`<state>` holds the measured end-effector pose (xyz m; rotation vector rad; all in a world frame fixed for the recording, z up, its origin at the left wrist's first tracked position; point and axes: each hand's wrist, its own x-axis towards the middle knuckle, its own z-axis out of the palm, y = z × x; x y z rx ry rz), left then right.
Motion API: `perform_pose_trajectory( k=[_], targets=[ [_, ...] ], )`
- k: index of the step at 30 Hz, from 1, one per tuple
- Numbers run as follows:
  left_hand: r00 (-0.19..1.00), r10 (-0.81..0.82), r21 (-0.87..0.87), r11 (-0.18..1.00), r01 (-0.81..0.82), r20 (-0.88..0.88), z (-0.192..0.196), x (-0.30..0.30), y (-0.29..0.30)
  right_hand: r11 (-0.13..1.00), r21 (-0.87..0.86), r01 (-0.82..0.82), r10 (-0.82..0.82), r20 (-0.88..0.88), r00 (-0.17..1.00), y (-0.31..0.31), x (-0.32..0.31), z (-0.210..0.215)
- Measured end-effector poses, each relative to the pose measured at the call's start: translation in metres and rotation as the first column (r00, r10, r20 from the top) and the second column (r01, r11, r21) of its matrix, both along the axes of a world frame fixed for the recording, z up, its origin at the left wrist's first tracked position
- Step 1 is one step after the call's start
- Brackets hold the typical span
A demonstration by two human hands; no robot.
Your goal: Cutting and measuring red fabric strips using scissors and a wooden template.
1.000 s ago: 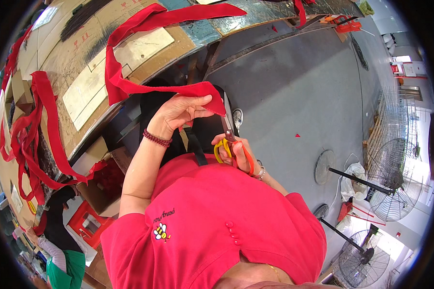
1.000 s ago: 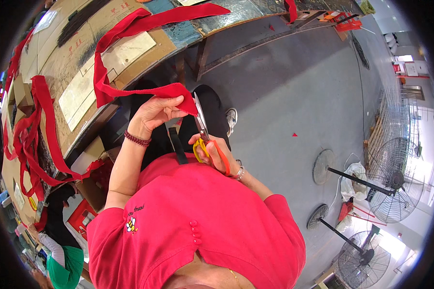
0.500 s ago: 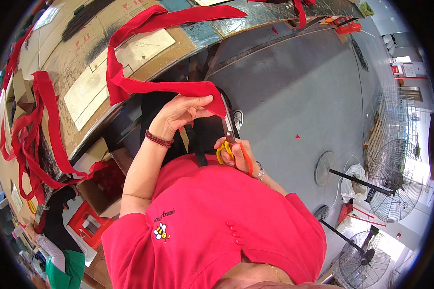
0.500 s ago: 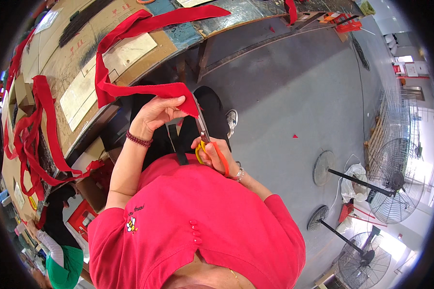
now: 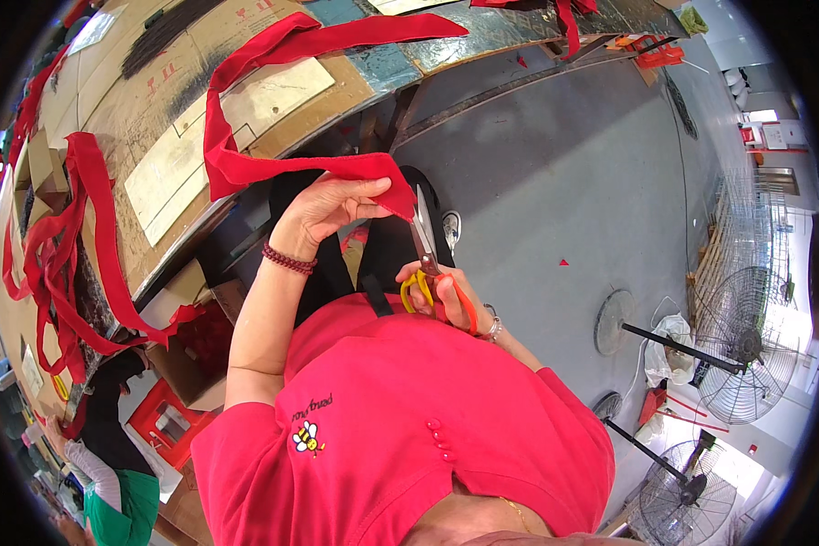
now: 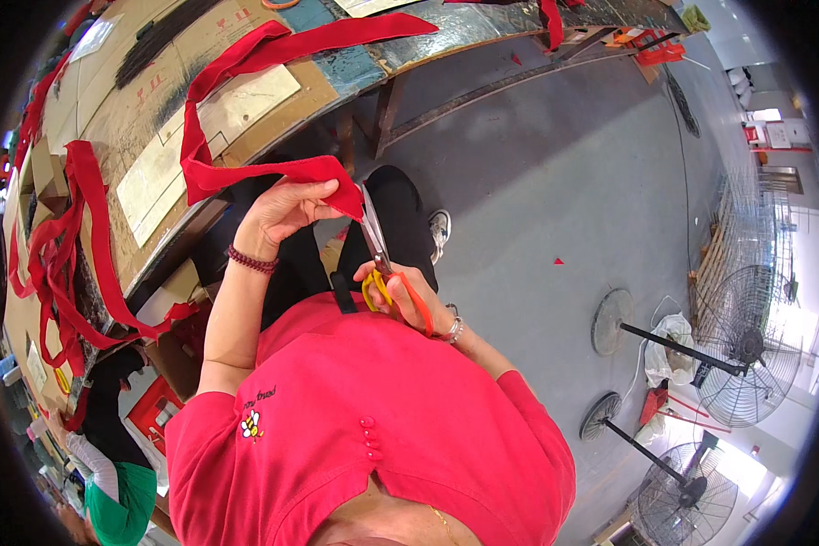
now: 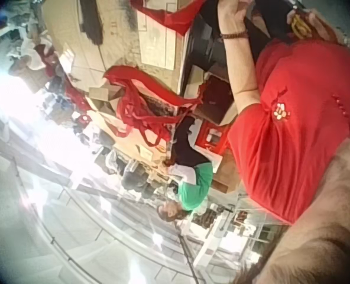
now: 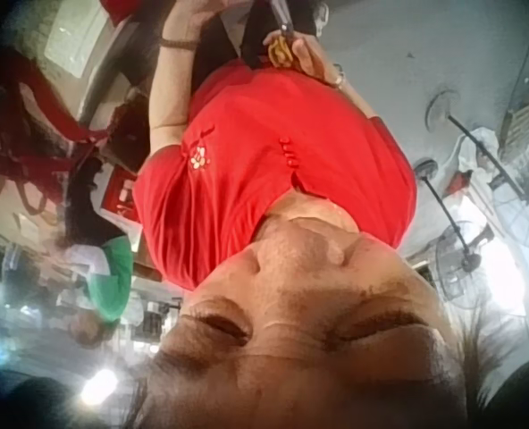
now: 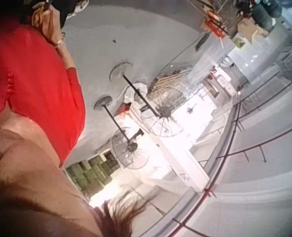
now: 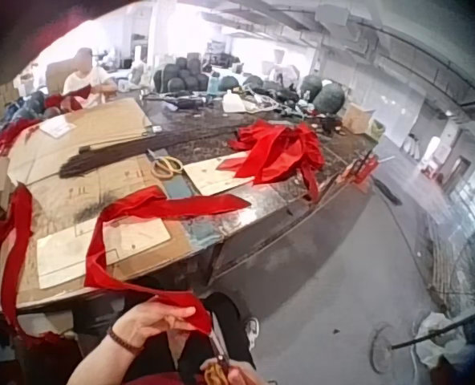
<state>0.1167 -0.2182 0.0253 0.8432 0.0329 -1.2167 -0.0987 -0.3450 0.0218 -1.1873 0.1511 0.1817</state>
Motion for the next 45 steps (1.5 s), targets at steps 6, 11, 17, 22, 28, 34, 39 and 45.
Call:
perform_pose_trajectory(
  k=[6, 11, 17, 22, 28, 34, 39, 45],
  targets=[
    [0.998, -0.067, 0.018, 0.998, 0.067, -0.013, -0.006, -0.006, -0.002, 0.998, -0.067, 0.008, -0.013, -0.071, 0.997, 0.001, 0.005, 0.001],
    [0.994, -0.106, 0.032, 0.994, 0.108, -0.038, -0.004, -0.012, -0.003, 0.999, -0.030, 0.033, -0.034, -0.041, 0.999, -0.001, 0.005, 0.000],
    [0.995, -0.090, 0.029, 0.995, 0.091, -0.043, -0.006, -0.015, -0.003, 0.999, -0.006, 0.051, -0.051, -0.020, 0.998, 0.002, 0.006, -0.004],
    [0.993, -0.111, 0.012, 0.994, 0.111, -0.033, -0.014, -0.013, -0.003, 0.996, 0.047, 0.069, -0.069, -0.011, 0.998, 0.005, 0.004, -0.003],
    [0.989, -0.126, -0.004, 0.992, 0.126, -0.074, -0.024, -0.011, -0.003, 0.990, 0.102, 0.094, -0.094, -0.010, 0.996, 0.008, 0.003, -0.003],
    [0.990, -0.122, -0.018, 0.992, 0.121, -0.066, -0.032, -0.013, -0.008, 0.987, 0.110, 0.113, -0.107, -0.054, 0.993, 0.009, 0.001, -0.005],
    [0.997, -0.073, -0.031, 0.997, 0.072, -0.039, -0.032, -0.020, -0.014, 0.980, 0.140, 0.138, -0.134, -0.033, 0.990, 0.011, -0.001, -0.009],
    [1.000, -0.014, -0.143, 0.990, 0.010, -0.024, -0.038, -0.030, -0.023, 0.967, 0.193, 0.168, -0.165, -0.033, 0.986, 0.018, -0.002, -0.013]
  ],
)
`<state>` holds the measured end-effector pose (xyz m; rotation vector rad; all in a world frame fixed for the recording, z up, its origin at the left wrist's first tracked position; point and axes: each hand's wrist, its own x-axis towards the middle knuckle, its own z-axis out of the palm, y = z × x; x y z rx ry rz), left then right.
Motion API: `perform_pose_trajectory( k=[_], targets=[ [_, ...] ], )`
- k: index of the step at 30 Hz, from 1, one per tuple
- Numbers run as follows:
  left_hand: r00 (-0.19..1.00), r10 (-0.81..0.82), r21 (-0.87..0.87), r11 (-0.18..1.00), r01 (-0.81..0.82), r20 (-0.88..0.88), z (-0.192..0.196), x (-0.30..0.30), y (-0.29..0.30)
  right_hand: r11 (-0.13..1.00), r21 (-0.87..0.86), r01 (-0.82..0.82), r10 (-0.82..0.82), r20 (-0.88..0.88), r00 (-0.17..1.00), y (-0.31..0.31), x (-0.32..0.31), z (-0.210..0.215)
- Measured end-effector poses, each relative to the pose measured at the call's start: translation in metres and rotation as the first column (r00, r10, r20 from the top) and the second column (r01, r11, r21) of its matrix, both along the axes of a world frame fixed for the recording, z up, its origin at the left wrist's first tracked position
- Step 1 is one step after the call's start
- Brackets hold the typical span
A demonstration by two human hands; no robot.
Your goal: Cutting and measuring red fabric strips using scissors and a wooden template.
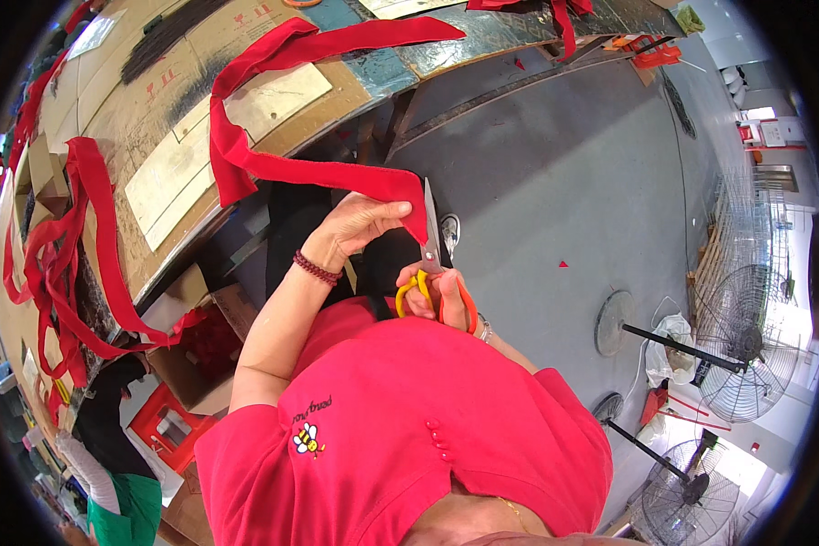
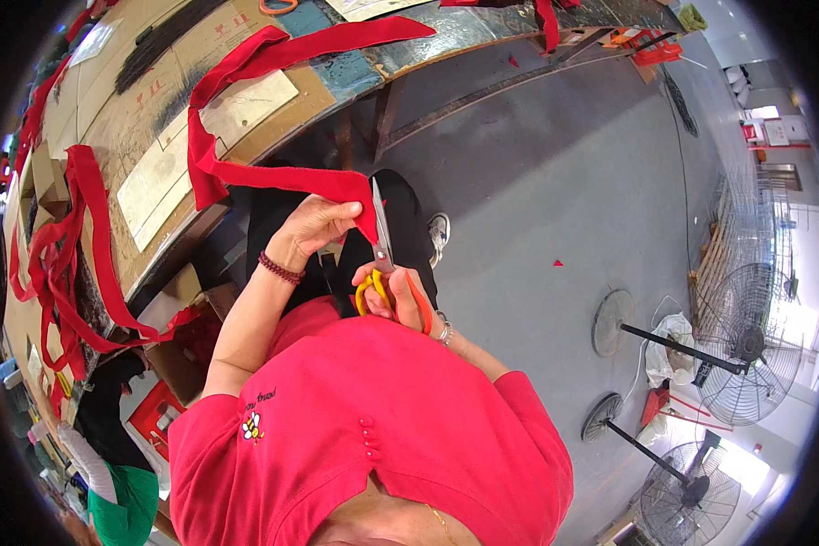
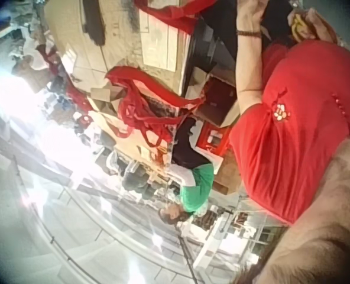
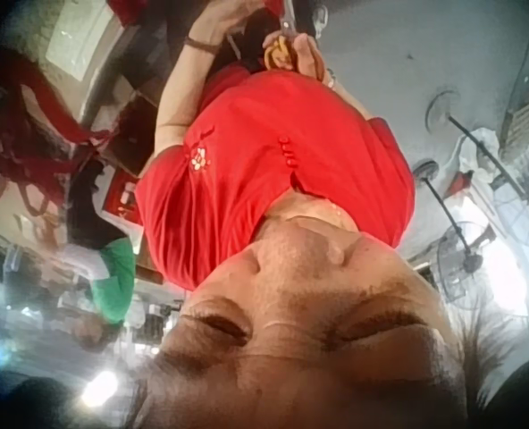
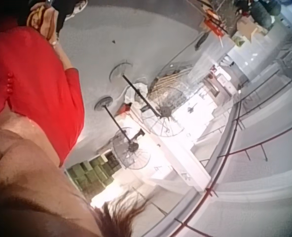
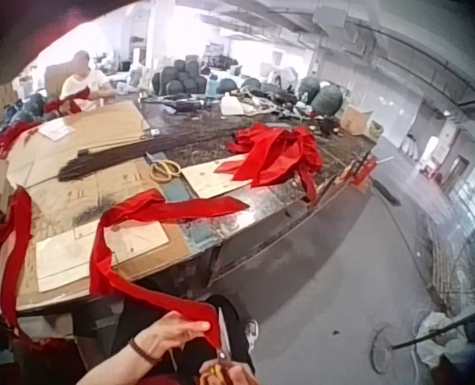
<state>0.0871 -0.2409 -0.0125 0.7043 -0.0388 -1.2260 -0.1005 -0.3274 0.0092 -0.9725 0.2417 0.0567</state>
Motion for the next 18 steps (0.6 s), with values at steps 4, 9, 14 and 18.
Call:
perform_pose_trajectory(
  k=[4, 9, 14, 18],
  targets=[
    [0.999, -0.038, -0.021, 0.999, 0.038, -0.002, -0.007, 0.004, 0.000, 0.998, 0.067, 0.006, -0.006, 0.003, 1.000, 0.000, 0.001, 0.000],
    [0.997, -0.046, -0.047, 0.998, 0.048, 0.059, -0.007, 0.011, 0.005, 0.999, 0.039, -0.025, 0.024, 0.012, 1.000, -0.005, 0.000, 0.002],
    [0.997, -0.032, -0.030, 0.999, 0.035, 0.074, -0.001, 0.011, 0.007, 0.997, 0.001, -0.080, 0.080, 0.044, 0.996, -0.006, 0.000, 0.003],
    [0.993, -0.084, 0.027, 0.996, 0.082, 0.086, 0.000, 0.009, 0.006, 0.996, -0.021, -0.084, 0.085, 0.040, 0.996, -0.007, 0.002, 0.003]
  ],
)
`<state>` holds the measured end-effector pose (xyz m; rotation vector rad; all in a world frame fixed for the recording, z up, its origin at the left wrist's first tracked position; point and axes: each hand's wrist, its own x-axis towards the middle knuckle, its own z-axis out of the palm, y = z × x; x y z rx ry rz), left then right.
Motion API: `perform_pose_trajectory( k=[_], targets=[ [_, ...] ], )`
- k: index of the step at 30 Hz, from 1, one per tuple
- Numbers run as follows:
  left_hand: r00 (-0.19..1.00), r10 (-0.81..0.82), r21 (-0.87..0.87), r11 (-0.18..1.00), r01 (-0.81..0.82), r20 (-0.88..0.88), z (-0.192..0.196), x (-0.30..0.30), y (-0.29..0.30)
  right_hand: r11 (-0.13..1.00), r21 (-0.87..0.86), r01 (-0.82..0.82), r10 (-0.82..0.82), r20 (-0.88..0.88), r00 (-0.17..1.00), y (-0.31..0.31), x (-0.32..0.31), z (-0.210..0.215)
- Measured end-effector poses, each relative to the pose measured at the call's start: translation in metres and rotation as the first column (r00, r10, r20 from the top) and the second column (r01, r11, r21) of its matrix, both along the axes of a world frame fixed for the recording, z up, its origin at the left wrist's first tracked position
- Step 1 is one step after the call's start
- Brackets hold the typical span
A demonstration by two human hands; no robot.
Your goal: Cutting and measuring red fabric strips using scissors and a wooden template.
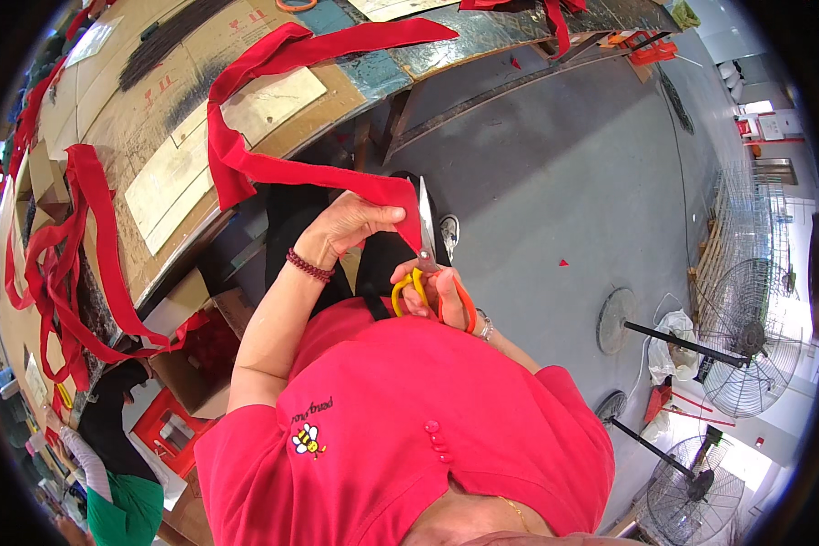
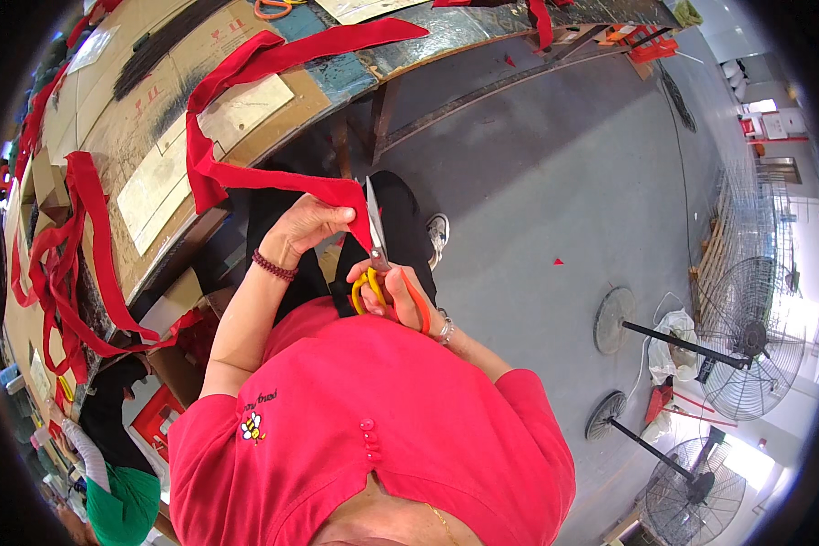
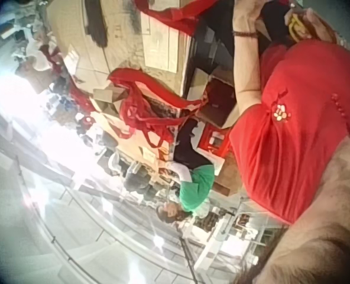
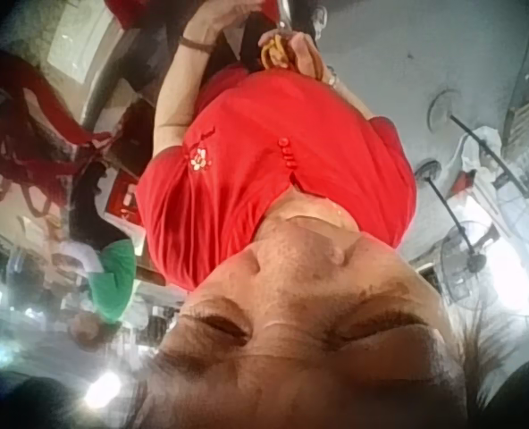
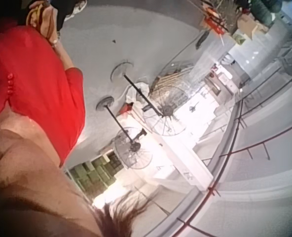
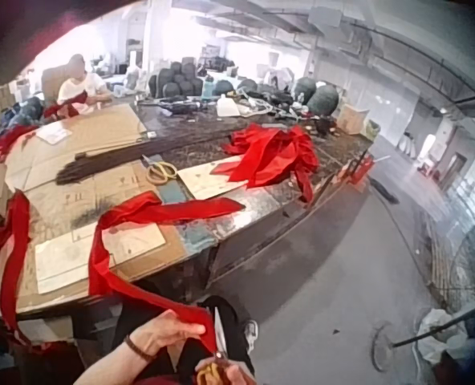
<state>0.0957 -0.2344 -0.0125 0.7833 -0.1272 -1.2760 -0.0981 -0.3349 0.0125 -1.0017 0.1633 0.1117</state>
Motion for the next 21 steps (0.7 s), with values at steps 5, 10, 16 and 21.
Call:
perform_pose_trajectory(
  k=[5, 10, 16, 21],
  targets=[
    [1.000, 0.003, -0.013, 1.000, -0.003, -0.029, -0.0025, -0.0053, -0.0021, 0.999, 0.017, 0.038, -0.039, 0.009, 0.999, 0.0009, 0.0007, 0.0010],
    [0.998, -0.001, -0.086, 0.996, -0.005, -0.065, -0.0045, -0.0071, -0.0046, 0.997, 0.043, 0.065, -0.064, -0.015, 0.998, 0.0023, -0.0002, 0.0014],
    [0.998, -0.018, -0.080, 0.997, 0.014, -0.052, -0.0037, -0.0075, -0.0049, 0.996, 0.028, 0.081, -0.080, -0.026, 0.996, 0.0021, -0.0018, 0.0021],
    [0.998, -0.010, -0.076, 0.997, 0.006, -0.055, -0.0011, -0.0085, -0.0057, 0.996, 0.006, 0.088, -0.088, -0.025, 0.996, 0.0024, -0.0016, 0.0018]
  ],
)
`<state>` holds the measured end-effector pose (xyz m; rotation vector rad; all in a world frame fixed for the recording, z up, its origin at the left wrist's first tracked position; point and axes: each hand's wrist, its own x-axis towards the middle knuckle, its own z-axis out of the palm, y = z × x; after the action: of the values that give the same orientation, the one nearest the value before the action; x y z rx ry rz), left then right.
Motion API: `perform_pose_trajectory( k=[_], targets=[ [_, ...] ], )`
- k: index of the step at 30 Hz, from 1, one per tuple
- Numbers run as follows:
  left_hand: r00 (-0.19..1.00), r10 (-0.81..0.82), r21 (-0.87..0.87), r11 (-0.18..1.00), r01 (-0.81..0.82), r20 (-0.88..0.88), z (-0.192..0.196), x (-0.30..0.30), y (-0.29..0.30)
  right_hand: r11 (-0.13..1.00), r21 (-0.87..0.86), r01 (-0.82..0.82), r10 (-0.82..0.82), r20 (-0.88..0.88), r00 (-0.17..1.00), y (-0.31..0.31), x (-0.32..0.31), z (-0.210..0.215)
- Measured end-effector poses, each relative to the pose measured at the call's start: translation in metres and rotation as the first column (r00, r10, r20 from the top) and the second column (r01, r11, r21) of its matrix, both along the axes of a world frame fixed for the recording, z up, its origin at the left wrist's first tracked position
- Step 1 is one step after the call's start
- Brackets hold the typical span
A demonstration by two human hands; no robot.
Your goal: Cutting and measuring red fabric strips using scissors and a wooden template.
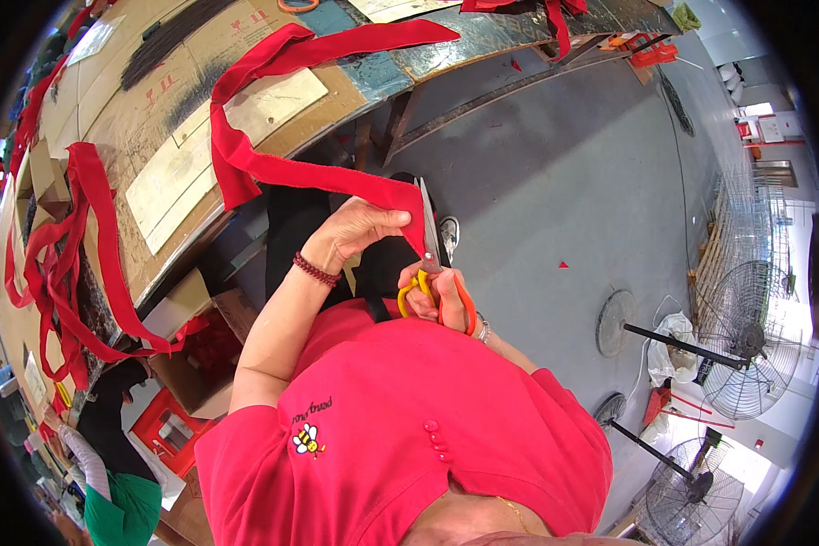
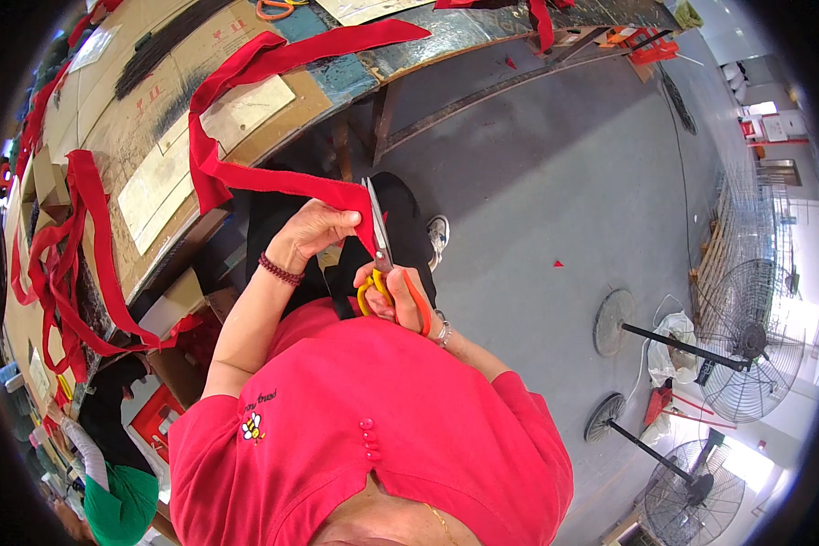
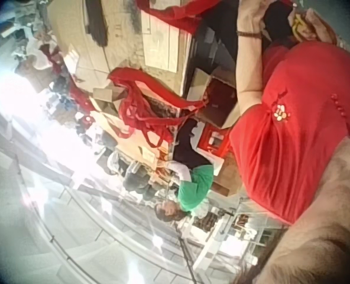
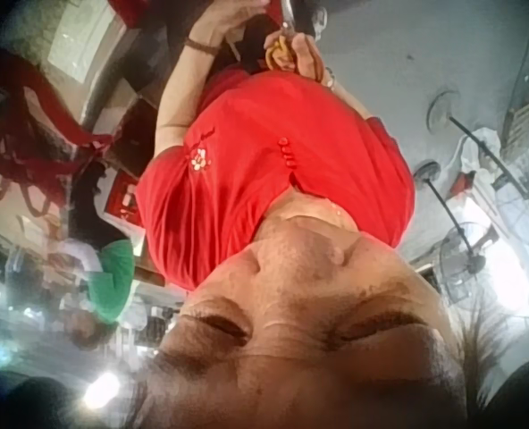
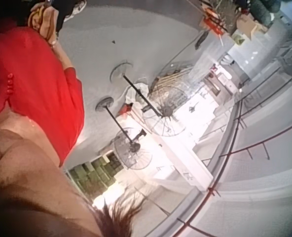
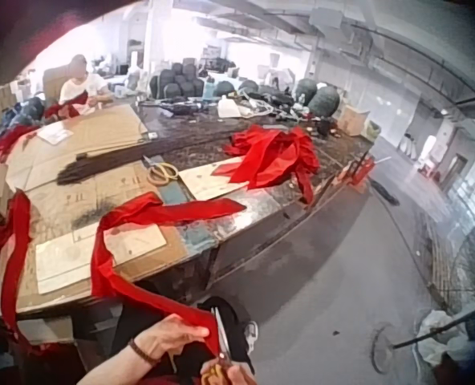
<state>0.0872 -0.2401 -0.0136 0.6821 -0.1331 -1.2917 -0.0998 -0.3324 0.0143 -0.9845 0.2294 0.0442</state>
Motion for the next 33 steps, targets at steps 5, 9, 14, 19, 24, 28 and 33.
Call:
perform_pose_trajectory(
  k=[5, 9, 14, 19, 24, 28, 33],
  targets=[
    [1.000, -0.018, 0.016, 1.000, 0.018, -0.003, 0.001, 0.001, 0.001, 1.000, -0.025, 0.016, -0.017, -0.016, 1.000, 0.000, -0.001, -0.001],
    [1.000, -0.016, 0.051, 0.999, 0.015, 0.018, -0.004, 0.000, 0.004, 0.999, -0.040, 0.014, -0.016, -0.033, 0.999, 0.000, -0.002, -0.001],
    [0.999, -0.022, 0.106, 0.994, 0.017, 0.046, -0.009, 0.000, 0.011, 0.995, -0.006, 0.103, -0.103, -0.061, 0.993, -0.009, 0.001, 0.003],
    [0.995, -0.044, 0.120, 0.992, 0.034, 0.086, -0.004, 0.000, 0.042, 0.940, -0.190, 0.284, -0.288, 0.006, 0.958, -0.027, 0.018, 0.001],
    [0.992, 0.008, 0.237, 0.971, -0.039, 0.130, -0.017, -0.010, 0.108, 0.774, -0.577, 0.258, -0.288, 0.041, 0.957, -0.066, 0.057, -0.010],
    [0.966, -0.084, 0.528, 0.847, -0.060, 0.244, -0.027, -0.012, 0.172, 0.524, -0.787, 0.325, -0.353, 0.147, 0.924, -0.116, 0.104, -0.011],
    [0.353, -0.888, 0.707, -0.045, -0.706, 0.296, 0.035, -0.001, 0.255, 0.246, -0.914, 0.323, -0.494, 0.168, 0.853, -0.188, 0.167, -0.001]
  ],
)
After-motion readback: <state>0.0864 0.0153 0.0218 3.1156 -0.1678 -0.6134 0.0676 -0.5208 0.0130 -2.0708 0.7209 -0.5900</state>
